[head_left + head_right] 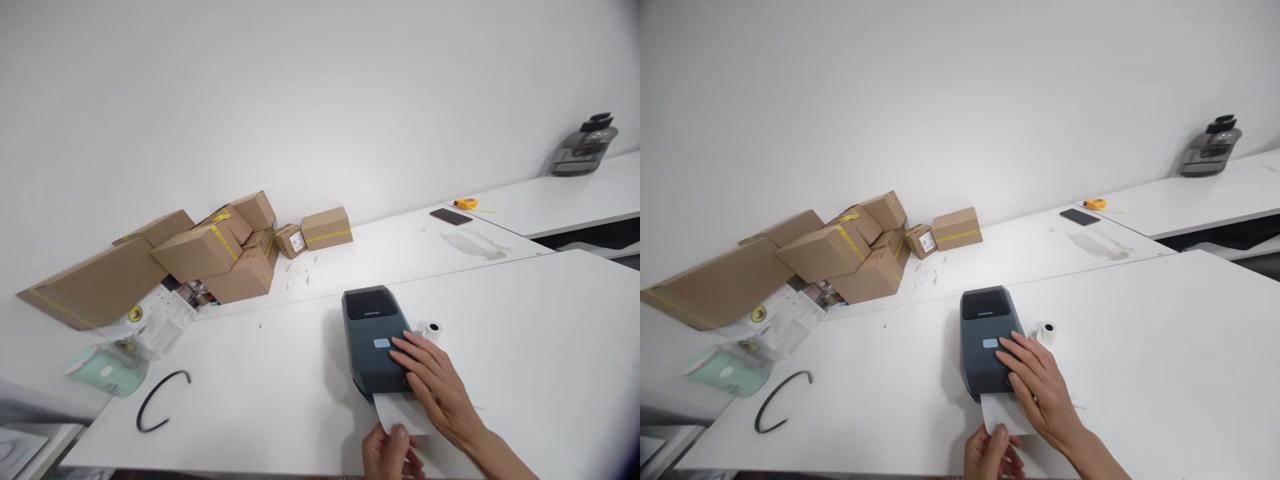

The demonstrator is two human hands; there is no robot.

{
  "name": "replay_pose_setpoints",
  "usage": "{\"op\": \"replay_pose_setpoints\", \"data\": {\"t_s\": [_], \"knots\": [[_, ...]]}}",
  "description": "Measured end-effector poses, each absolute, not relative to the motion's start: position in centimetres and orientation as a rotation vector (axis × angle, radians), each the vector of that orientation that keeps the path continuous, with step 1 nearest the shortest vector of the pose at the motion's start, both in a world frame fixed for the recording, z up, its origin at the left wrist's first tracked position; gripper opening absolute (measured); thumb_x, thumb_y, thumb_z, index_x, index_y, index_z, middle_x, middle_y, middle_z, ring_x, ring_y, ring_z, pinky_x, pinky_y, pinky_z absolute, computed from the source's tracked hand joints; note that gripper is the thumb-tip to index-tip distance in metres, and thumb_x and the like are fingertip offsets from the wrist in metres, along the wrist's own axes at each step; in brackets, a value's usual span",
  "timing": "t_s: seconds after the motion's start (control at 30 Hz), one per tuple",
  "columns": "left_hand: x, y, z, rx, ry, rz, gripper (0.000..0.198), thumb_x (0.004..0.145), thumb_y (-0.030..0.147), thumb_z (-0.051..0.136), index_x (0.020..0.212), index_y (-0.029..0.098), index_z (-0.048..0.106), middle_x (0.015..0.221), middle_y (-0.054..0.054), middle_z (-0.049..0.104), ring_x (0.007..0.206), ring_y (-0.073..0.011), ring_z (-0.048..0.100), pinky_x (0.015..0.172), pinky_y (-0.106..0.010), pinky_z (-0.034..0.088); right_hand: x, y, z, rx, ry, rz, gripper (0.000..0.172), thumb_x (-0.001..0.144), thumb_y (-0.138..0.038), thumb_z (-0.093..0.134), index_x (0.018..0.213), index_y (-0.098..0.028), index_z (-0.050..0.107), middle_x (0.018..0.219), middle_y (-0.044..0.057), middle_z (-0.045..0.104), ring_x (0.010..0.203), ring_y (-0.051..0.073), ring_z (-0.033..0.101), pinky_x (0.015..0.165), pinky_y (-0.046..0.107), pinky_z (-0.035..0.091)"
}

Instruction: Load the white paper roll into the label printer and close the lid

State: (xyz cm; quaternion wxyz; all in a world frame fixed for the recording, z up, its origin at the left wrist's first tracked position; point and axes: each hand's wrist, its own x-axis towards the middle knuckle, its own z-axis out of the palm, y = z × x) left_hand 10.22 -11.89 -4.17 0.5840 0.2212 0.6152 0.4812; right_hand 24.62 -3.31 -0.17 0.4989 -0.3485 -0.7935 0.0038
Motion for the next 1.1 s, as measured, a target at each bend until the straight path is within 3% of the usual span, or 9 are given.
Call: {"op": "replay_pose_setpoints", "data": {"t_s": [0.07, 0.17, 0.23, 0.3, 0.4, 0.63, 0.8, 1.1], "knots": [[9.0, -12.5, -3.7, 0.744, 1.566, 1.207, 0.069, 0.058, 0.089, 0.056, 0.071, 0.022, 0.063, 0.070, -0.007, 0.066, 0.056, -0.0182, 0.057, 0.056, -0.033, 0.052, 24.2, -3.8, -1.2, -0.874, -1.908, -0.015, 0.047, 0.092, -0.016, 0.047, 0.136, -0.029, 0.055, 0.136, 0.005, 0.062, 0.134, 0.028, 0.050, 0.109, 0.051, 0.037], [7.2, -12.3, -2.0, 1.195, 1.818, 1.464, 0.054, 0.087, 0.069, 0.040, 0.091, 0.022, 0.065, 0.106, -0.014, 0.069, 0.101, -0.0273, 0.064, 0.090, -0.039, 0.052, 23.9, -4.3, -2.4, -0.917, -1.867, 0.012, 0.046, 0.092, -0.019, 0.044, 0.135, -0.029, 0.055, 0.137, 0.005, 0.062, 0.134, 0.028, 0.050, 0.113, 0.052, 0.031], [6.6, -11.2, -0.4, 1.590, 1.829, 1.513, 0.046, 0.096, 0.050, 0.034, 0.116, 0.021, 0.063, 0.139, -0.015, 0.056, 0.132, -0.0293, 0.049, 0.110, -0.045, 0.040, 24.2, -4.5, -2.9, -0.933, -1.888, 0.025, 0.047, 0.093, -0.022, 0.042, 0.138, -0.030, 0.053, 0.139, 0.005, 0.060, 0.135, 0.029, 0.049, 0.115, 0.054, 0.025], [6.2, -9.5, 1.1, 2.048, 1.687, 1.317, 0.048, 0.098, 0.040, 0.035, 0.140, 0.022, 0.049, 0.152, -0.011, 0.044, 0.145, -0.0285, 0.034, 0.119, -0.051, 0.026, 24.7, -4.4, -3.1, -0.941, -1.970, 0.018, 0.049, 0.094, -0.027, 0.041, 0.142, -0.031, 0.049, 0.142, 0.005, 0.058, 0.136, 0.030, 0.047, 0.117, 0.055, 0.019], [6.0, -7.0, 2.2, 2.433, 1.517, 0.996, 0.054, 0.096, 0.033, 0.043, 0.149, 0.028, 0.038, 0.155, -0.004, 0.041, 0.147, -0.0277, 0.029, 0.123, -0.054, 0.016, 25.5, -4.3, -2.9, -0.946, -2.080, 0.013, 0.051, 0.096, -0.034, 0.040, 0.147, -0.031, 0.042, 0.146, 0.004, 0.054, 0.137, 0.030, 0.045, 0.118, 0.054, 0.010], [5.7, -5.9, 0.5, 2.568, 1.522, 0.979, 0.060, 0.092, 0.022, 0.045, 0.151, 0.025, 0.036, 0.153, -0.004, 0.044, 0.146, -0.0276, 0.033, 0.120, -0.051, 0.027, 24.7, -4.7, -3.2, -0.966, -1.937, 0.175, 0.045, 0.101, -0.041, 0.031, 0.142, -0.034, 0.047, 0.141, 0.004, 0.058, 0.137, 0.029, 0.044, 0.115, 0.055, 0.014], [5.9, -5.9, -0.1, 2.571, 1.562, 1.043, 0.060, 0.089, 0.017, 0.046, 0.149, 0.024, 0.040, 0.150, -0.004, 0.047, 0.144, -0.0275, 0.035, 0.120, -0.050, 0.029, 24.1, -4.5, -4.4, -0.926, -1.863, 0.156, 0.042, 0.100, -0.034, 0.036, 0.138, -0.033, 0.052, 0.137, 0.004, 0.061, 0.136, 0.027, 0.044, 0.115, 0.054, 0.020], [6.2, -5.9, -0.1, 2.667, 1.596, 1.056, 0.057, 0.090, 0.016, 0.045, 0.147, 0.019, 0.041, 0.150, -0.006, 0.049, 0.144, -0.0264, 0.036, 0.118, -0.050, 0.034, 23.8, -4.5, -3.8, -0.929, -1.859, 0.113, 0.042, 0.098, -0.028, 0.036, 0.136, -0.029, 0.053, 0.139, 0.004, 0.059, 0.138, 0.027, 0.043, 0.117, 0.052, 0.015]]}}
